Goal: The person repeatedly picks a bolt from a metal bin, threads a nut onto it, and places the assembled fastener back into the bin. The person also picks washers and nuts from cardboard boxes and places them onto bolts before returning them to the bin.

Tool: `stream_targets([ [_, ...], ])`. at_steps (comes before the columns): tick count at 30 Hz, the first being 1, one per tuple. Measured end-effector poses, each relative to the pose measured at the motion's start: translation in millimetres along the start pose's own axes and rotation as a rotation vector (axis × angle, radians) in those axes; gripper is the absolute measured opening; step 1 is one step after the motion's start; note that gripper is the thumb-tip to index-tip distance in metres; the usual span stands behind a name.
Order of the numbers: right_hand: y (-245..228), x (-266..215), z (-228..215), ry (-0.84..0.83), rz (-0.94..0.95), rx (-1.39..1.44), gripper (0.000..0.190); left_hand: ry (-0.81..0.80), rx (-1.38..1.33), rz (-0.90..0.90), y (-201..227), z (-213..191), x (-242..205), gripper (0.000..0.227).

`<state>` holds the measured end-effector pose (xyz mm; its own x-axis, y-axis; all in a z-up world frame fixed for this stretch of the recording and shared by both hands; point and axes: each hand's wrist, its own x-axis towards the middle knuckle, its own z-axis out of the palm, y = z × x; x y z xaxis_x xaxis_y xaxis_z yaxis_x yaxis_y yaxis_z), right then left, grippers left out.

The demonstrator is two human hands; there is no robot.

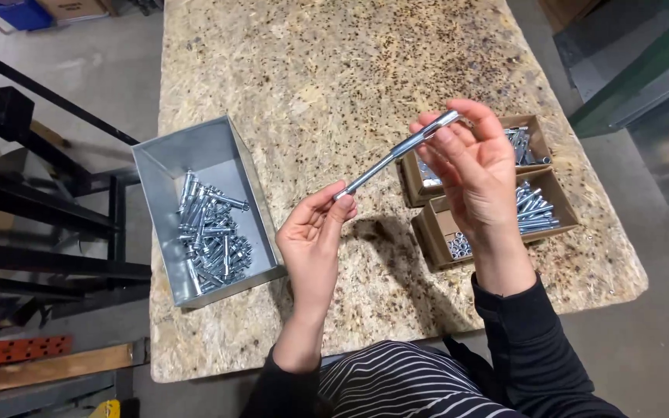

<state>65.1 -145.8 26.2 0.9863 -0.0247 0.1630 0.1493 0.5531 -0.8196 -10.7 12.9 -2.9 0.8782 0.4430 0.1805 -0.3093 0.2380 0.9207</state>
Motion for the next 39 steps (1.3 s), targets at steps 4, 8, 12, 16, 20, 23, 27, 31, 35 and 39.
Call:
stream_targets([
  [4, 8, -4, 8, -0.074, 0.051, 0.004, 0.037, -0.002, -0.028, -0.020, -2, 0, -1, 0.025],
  [8, 7, -15, 27, -0.132, 0.087, -0.052, 0.034, 0.001, -0.068, -0.042, -9, 0, -1, 0.028],
  [12, 14, -15, 29, -0.146, 0.091, -0.045, 0.036, -0.006, -0.080, -0.064, -14, -1, 2, 0.029],
  [16, 10, -10, 30, -0.203, 0.147, -0.136, 0.043, -0.044, -0.055, -0.112, -10, 1, 5, 0.030],
  [20, -5, 7, 16, -0.364, 0.193, -0.415, 0.054, -0.026, -0.054, -0.205, -22, -2, 9, 0.028],
  [23, -7, 43, -26, -0.360, -0.025, -0.654, 0.049, 0.005, -0.038, -0.210, -21, -7, 16, 0.028],
  [27, 63, 113, -133, -0.229, -0.013, -1.042, 0.040, 0.062, -0.051, -0.230, -13, -8, 24, 0.030],
  [31, 169, 161, -228, -0.328, 0.244, -1.807, 0.025, 0.115, -0.096, -0.245, -16, -8, 30, 0.035],
  [35, 227, 176, -251, -0.303, 0.456, -1.910, 0.039, 0.129, -0.097, -0.244, -23, -9, 38, 0.036],
  [39, 237, 173, -244, -0.397, 0.341, -2.040, 0.031, 0.138, -0.095, -0.240, -24, -7, 43, 0.036],
])
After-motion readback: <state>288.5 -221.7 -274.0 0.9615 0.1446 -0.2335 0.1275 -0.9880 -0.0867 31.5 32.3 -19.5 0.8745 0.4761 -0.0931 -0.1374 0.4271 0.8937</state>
